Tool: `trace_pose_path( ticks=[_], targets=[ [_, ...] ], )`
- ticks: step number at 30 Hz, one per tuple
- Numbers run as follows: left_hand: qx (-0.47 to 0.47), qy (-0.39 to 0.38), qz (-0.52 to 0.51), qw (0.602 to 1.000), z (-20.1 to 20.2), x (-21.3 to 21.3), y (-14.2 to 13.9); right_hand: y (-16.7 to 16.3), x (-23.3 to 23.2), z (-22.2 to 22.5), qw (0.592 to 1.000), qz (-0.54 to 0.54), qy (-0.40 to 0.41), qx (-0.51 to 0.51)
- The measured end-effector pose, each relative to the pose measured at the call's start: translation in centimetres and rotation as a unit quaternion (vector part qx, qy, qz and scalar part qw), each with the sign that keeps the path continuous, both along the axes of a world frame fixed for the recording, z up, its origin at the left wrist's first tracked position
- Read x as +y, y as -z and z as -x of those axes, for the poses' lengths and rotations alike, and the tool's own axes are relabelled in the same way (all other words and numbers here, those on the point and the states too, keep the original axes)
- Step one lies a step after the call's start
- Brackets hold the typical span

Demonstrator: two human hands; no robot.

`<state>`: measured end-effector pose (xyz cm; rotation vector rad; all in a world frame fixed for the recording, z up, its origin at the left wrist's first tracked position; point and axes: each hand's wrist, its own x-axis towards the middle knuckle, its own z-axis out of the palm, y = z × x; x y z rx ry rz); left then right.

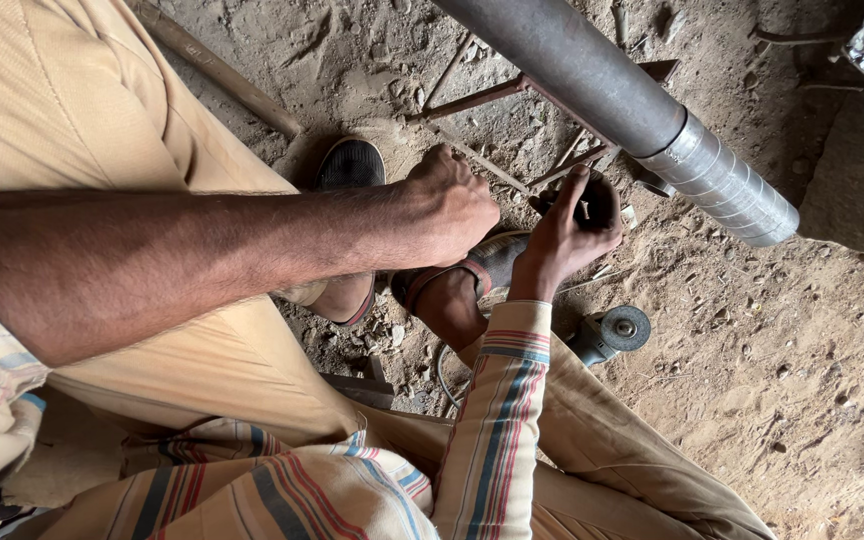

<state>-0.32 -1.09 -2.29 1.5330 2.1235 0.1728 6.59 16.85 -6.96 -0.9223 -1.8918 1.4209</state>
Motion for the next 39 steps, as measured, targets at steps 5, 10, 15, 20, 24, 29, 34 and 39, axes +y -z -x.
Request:
trace_pose_path(
  ticks=[5, 10, 15, 20, 24, 29, 34, 39],
  targets=[
    [0.079, 0.016, 0.023, 0.996, -1.1, 0.8, 1.1, -0.2, -0.3, 0.1, 0.992, 0.077, 0.076, -0.060],
    [0.238, 0.128, 0.060, 0.961, -1.4, 0.8, 1.4, -0.2, -0.4, 0.2, 0.984, 0.159, 0.081, -0.031],
    [0.113, -0.014, 0.014, 0.993, -1.4, 1.5, 2.6, -0.1, -0.3, -0.2, 0.980, 0.196, 0.039, 0.012],
    [0.234, 0.003, 0.049, 0.971, -1.8, 1.8, 3.5, 0.8, 0.2, -0.8, 0.985, 0.175, -0.007, -0.001],
    [0.018, -0.020, 0.039, 0.999, -1.2, 1.7, 2.0, 1.9, -0.4, -1.2, 0.988, 0.149, 0.033, -0.015],
    [0.056, 0.046, 0.095, 0.993, -1.3, 1.4, 0.8, 1.6, -0.3, -1.3, 0.994, -0.086, 0.009, -0.064],
    [0.049, 0.006, 0.020, 0.999, -1.9, 1.5, 2.9, 0.9, 0.7, -1.0, 0.991, -0.100, -0.015, -0.084],
    [0.051, 0.009, 0.017, 0.998, -2.1, 1.6, 3.9, 2.4, 0.9, -1.4, 0.996, 0.000, 0.024, -0.086]
  ],
)
